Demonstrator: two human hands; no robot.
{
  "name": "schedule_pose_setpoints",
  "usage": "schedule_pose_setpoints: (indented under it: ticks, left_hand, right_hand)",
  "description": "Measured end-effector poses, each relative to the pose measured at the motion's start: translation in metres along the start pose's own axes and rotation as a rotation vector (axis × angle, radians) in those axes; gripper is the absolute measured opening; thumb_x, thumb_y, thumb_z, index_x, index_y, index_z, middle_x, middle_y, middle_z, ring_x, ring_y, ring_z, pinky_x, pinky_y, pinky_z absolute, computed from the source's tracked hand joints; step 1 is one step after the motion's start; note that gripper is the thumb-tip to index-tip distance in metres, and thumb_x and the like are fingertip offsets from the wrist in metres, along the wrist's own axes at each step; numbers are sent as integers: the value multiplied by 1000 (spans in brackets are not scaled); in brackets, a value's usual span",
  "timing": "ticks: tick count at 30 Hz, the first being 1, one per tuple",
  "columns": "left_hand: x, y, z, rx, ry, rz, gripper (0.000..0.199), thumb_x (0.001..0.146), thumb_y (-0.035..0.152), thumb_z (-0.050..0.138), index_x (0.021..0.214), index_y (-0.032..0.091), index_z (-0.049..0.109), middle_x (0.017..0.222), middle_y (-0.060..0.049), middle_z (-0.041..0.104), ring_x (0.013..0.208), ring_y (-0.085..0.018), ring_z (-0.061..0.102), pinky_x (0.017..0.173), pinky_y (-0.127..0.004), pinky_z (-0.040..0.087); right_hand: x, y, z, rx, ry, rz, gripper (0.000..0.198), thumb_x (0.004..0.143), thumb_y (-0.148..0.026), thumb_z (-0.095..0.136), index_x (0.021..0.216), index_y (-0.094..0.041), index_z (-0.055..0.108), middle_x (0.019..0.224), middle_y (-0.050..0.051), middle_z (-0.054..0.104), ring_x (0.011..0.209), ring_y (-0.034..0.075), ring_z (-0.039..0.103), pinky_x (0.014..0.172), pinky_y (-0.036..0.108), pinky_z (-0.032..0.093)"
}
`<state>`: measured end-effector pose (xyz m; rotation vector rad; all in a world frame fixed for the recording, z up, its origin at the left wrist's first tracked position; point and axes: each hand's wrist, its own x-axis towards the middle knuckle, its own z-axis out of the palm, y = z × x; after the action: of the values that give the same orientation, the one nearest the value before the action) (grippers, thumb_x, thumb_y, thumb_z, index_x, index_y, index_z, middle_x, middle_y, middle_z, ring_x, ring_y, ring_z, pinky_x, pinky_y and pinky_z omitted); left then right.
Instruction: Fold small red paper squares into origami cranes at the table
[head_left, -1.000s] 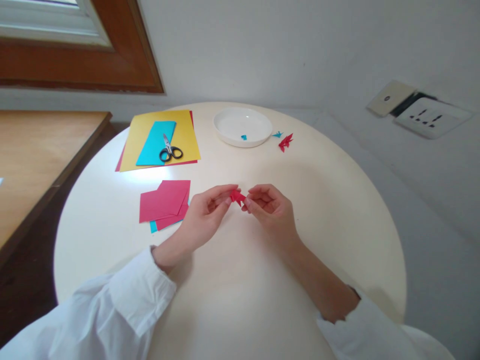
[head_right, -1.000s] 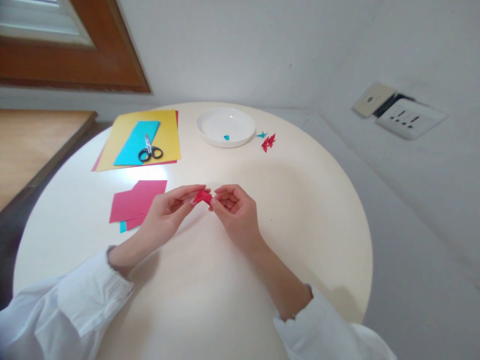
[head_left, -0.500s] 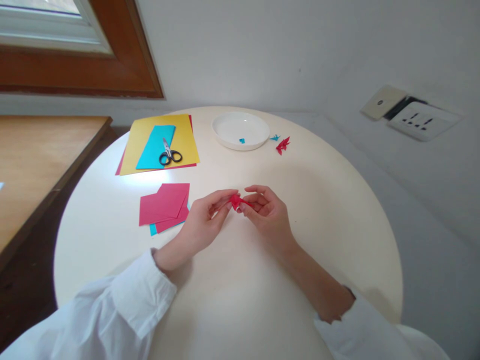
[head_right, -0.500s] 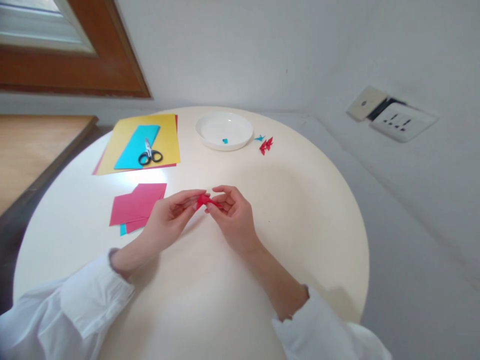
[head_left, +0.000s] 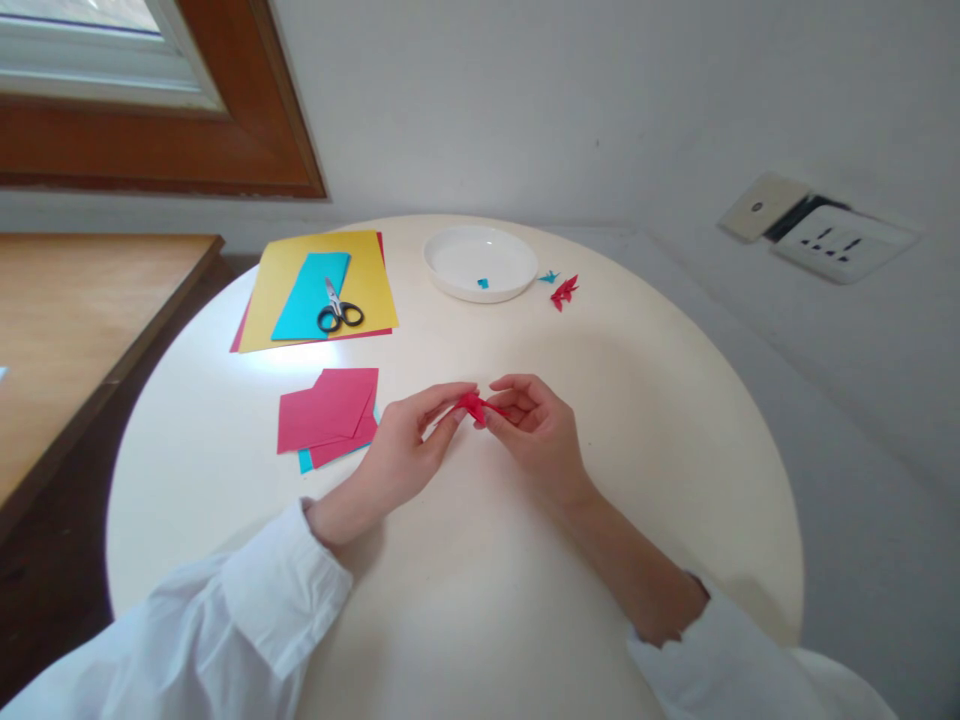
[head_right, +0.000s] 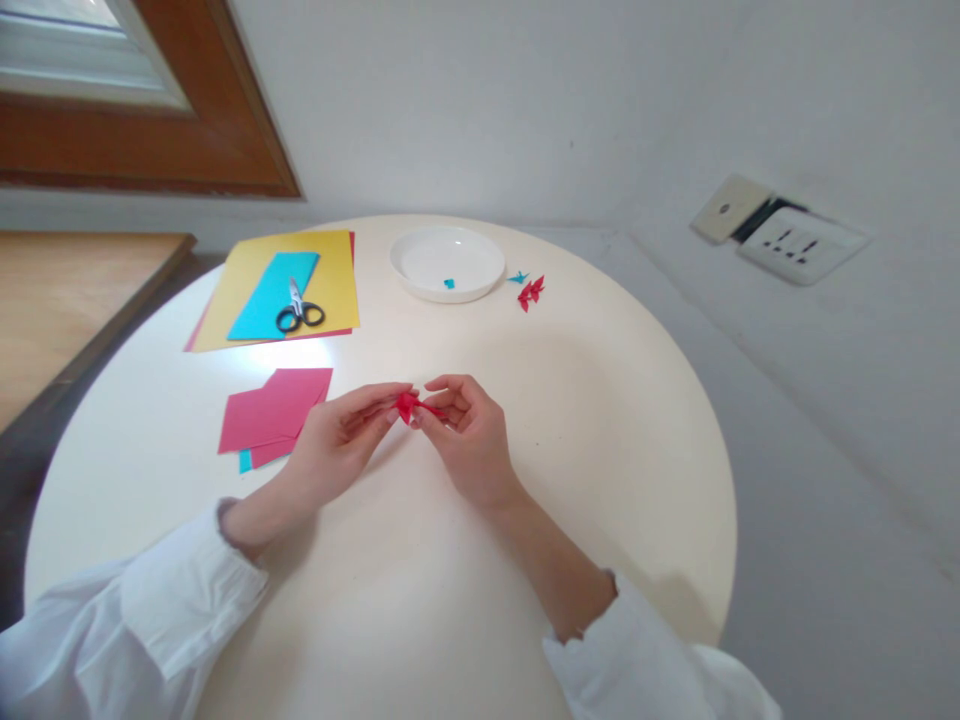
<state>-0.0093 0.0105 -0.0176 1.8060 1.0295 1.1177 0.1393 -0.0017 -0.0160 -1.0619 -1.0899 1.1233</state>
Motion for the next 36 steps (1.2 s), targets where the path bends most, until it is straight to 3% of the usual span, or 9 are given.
schedule_pose_setpoints:
  ticks: [6, 11, 22, 27, 32, 36]
  left_hand:
    - [1, -3, 0, 35, 22, -6, 27, 82, 23, 53, 105, 14, 62, 104, -12, 69, 94, -21, 66, 86, -33, 52]
    - [2, 1, 1, -37, 5, -49, 25, 80, 21, 53, 104, 14, 59, 99, -11, 70, 90, -19, 67, 81, -31, 54]
    - [0, 0, 1, -50, -114, -72, 34, 81, 17, 49, 115, 17, 52, 87, -7, 69, 80, -14, 65, 73, -26, 52]
    - [-2, 3, -2, 109, -216, -87, 34, 85, 19, 43, 119, 21, 48, 90, -5, 70, 72, -14, 65, 62, -22, 49]
    - [-3, 2, -4, 220, -245, 1, 21, 88, 22, 40, 105, 22, 53, 83, -3, 69, 73, -14, 65, 64, -23, 48]
    - [-2, 3, -4, 218, -244, 5, 21, 87, 25, 45, 107, 21, 52, 91, -5, 68, 78, -16, 67, 65, -23, 49]
  right_hand:
    - [1, 0, 1, 7, 29, 21, 33, 59, -34, 78, 79, -20, 55, 67, -2, 66, 63, 13, 66, 65, 28, 54]
    - [1, 1, 0, -3, 32, 15, 30, 61, -30, 75, 79, -21, 54, 66, -3, 65, 62, 12, 64, 62, 26, 52]
    - [3, 3, -2, -33, 31, 59, 26, 62, -23, 70, 81, -20, 52, 65, -4, 62, 61, 11, 61, 61, 26, 50]
    - [4, 5, -3, -102, 39, 79, 28, 62, -27, 70, 82, -20, 51, 62, -4, 60, 59, 12, 59, 57, 26, 47]
    - [5, 5, -5, -209, 60, 97, 27, 62, -29, 69, 83, -20, 53, 61, -4, 59, 56, 11, 56, 54, 25, 44]
    - [5, 4, -5, -246, 51, 98, 28, 63, -30, 69, 83, -20, 53, 62, -3, 60, 56, 12, 56, 54, 25, 43]
